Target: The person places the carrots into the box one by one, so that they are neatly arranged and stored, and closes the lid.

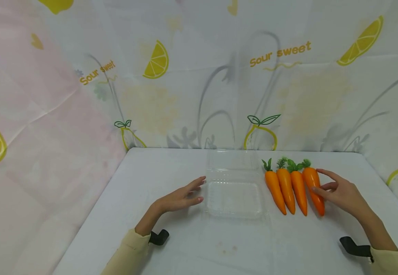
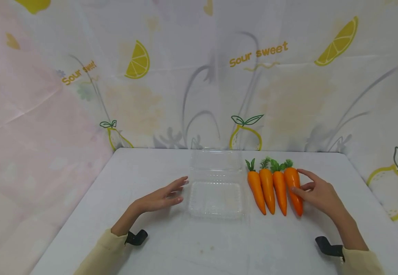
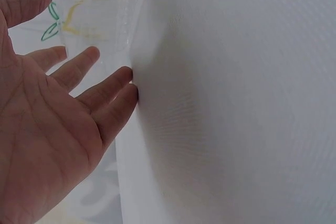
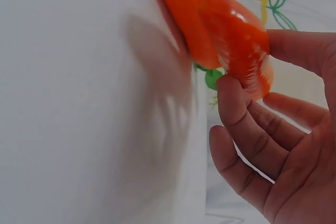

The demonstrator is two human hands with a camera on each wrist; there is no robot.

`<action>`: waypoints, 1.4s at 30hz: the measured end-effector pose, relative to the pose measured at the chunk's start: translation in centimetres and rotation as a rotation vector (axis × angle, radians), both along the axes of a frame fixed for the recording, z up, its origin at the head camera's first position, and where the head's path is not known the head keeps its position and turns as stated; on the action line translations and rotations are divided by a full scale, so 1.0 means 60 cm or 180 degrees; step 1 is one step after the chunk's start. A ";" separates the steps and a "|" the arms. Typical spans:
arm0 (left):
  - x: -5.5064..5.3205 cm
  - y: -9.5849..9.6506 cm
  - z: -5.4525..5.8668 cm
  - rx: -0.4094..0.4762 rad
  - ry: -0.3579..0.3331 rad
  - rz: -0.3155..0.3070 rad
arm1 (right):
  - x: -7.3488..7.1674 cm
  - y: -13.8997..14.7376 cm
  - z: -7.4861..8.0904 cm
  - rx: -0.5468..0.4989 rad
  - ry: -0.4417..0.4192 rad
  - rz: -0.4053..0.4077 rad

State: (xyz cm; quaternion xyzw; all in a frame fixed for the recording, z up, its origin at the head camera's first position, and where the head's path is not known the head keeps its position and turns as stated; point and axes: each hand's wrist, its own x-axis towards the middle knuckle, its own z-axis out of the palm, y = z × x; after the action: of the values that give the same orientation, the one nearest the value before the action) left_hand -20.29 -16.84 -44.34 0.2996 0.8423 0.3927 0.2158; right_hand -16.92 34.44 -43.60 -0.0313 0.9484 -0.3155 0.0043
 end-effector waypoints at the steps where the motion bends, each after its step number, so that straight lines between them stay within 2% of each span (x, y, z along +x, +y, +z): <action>1: 0.000 0.000 0.000 -0.0002 0.0000 0.0000 | 0.000 -0.002 0.002 -0.0019 0.0027 0.0016; 9: -0.001 -0.001 -0.002 0.0021 -0.0019 -0.0003 | 0.003 -0.023 0.017 -0.0204 0.0192 0.0111; 23: -0.002 -0.003 -0.005 0.0042 -0.0003 0.0011 | -0.005 -0.071 0.035 -0.0466 0.0236 0.0253; 42: -0.002 -0.003 -0.009 0.0096 -0.0026 0.0027 | -0.025 -0.140 0.050 -0.0842 0.0338 0.0713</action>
State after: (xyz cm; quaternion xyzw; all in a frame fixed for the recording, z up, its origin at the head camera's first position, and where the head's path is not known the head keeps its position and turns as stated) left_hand -20.43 -17.02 -44.86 0.2977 0.8366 0.4075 0.2130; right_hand -18.40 26.05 -40.62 -0.1537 0.8881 -0.4330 -0.0148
